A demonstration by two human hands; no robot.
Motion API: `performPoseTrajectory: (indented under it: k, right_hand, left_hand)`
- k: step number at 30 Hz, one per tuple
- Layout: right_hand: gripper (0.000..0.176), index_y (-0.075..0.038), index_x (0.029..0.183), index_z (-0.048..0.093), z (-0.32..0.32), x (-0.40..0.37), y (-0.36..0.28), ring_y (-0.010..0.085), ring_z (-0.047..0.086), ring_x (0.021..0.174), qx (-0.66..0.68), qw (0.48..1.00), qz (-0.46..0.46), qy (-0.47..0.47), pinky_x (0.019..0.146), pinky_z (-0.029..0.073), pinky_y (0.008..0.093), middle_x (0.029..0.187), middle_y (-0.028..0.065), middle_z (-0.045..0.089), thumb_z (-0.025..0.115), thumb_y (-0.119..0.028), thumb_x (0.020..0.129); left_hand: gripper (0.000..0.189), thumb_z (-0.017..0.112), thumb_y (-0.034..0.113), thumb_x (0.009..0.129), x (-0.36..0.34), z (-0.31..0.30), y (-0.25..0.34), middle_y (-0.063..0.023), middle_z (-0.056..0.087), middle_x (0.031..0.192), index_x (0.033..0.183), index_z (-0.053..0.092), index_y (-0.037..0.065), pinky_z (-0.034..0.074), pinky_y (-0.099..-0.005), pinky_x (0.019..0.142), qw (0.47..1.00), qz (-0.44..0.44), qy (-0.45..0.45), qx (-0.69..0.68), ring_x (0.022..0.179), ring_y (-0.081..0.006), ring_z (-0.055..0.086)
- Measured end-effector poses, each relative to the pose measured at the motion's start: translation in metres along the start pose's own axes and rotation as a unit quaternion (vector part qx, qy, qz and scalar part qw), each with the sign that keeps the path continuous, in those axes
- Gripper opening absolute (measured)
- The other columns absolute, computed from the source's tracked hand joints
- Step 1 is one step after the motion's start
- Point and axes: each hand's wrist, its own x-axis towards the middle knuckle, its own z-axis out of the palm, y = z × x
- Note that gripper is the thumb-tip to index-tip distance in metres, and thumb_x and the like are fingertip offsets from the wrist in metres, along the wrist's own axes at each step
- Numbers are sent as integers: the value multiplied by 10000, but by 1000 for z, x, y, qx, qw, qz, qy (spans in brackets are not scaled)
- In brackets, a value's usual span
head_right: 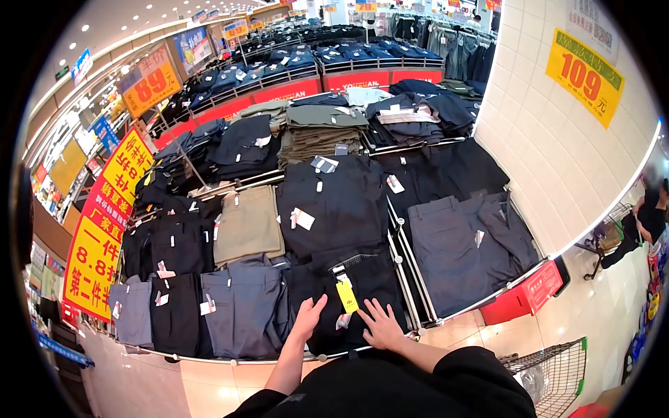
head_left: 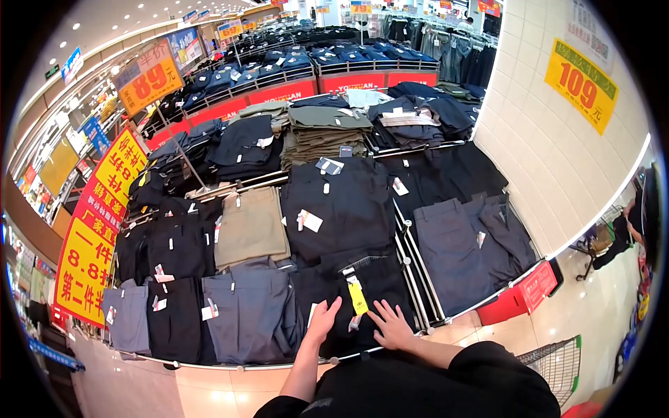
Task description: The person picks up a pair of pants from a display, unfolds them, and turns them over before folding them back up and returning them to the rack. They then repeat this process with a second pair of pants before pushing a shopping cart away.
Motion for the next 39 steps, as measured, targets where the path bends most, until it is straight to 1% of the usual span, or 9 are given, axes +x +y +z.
performPoseTrajectory:
  k: [7,17,20,23,26,28,30,35,39]
  right_hand:
    - [649,-132,1441,394,-5,0,-1,372,214,1449,10,1000,-1,5,1097,247,639,1561,176,240,589,-299,845]
    - [662,-80,1433,403,-4,5,-3,349,264,1438,34,998,-2,55,1117,261,580,1532,162,316,595,-176,806]
    - [665,-72,1429,403,6,2,2,346,258,1440,41,998,24,33,1117,267,569,1532,164,312,599,-186,804]
    - [712,-63,1452,358,15,9,11,391,221,1445,59,991,83,83,1127,248,560,1554,197,243,641,-197,812]
    - [780,-31,1464,302,14,35,34,465,243,1406,69,977,126,157,1122,270,529,1521,295,228,700,-233,824]
    - [810,1,1454,294,0,61,46,494,306,1358,86,966,133,203,1114,312,471,1477,345,264,735,-224,813]
    - [855,14,1450,292,-9,83,53,468,353,1336,104,955,159,228,1095,344,447,1442,327,336,764,-252,788]
    - [967,30,1428,295,-20,120,71,418,611,1098,278,889,267,247,950,486,439,1201,277,610,817,-340,702]
    - [559,48,1123,613,-33,126,47,439,632,992,188,916,256,245,835,519,460,1023,292,655,753,-368,776]
  left_hand:
    - [339,601,304,973,3,1,-1,-45,685,988,1078,649,-14,486,-255,770,1000,-4,0,-12,882,-115,621]
    - [549,640,198,915,25,-64,-32,-209,516,1362,1388,443,1,392,-363,1048,914,180,348,102,1237,-283,524]
    - [433,647,171,879,5,-55,-22,-179,588,1107,1269,536,18,437,-396,934,840,184,407,307,1054,-316,561]
    - [155,609,175,906,10,-40,-30,-108,662,869,965,654,39,500,-312,719,901,177,310,244,761,-209,638]
    - [283,622,264,902,22,-17,-73,-135,696,919,1039,649,18,510,-314,759,984,-2,48,174,862,-204,675]
    - [606,668,437,839,13,7,-69,-231,662,1077,1229,543,-10,475,-396,925,943,-45,-40,328,1047,-343,633]
    - [811,686,481,817,9,26,-81,-353,434,1326,1377,379,-18,350,-516,1061,892,-65,-45,445,1260,-503,410]
    - [875,693,477,815,7,36,-88,-351,359,1346,1417,265,8,364,-525,1045,840,-22,-59,539,1254,-498,395]
    - [844,671,543,825,23,28,-85,-351,386,1340,1393,313,33,350,-517,1060,860,-56,-67,502,1266,-489,396]
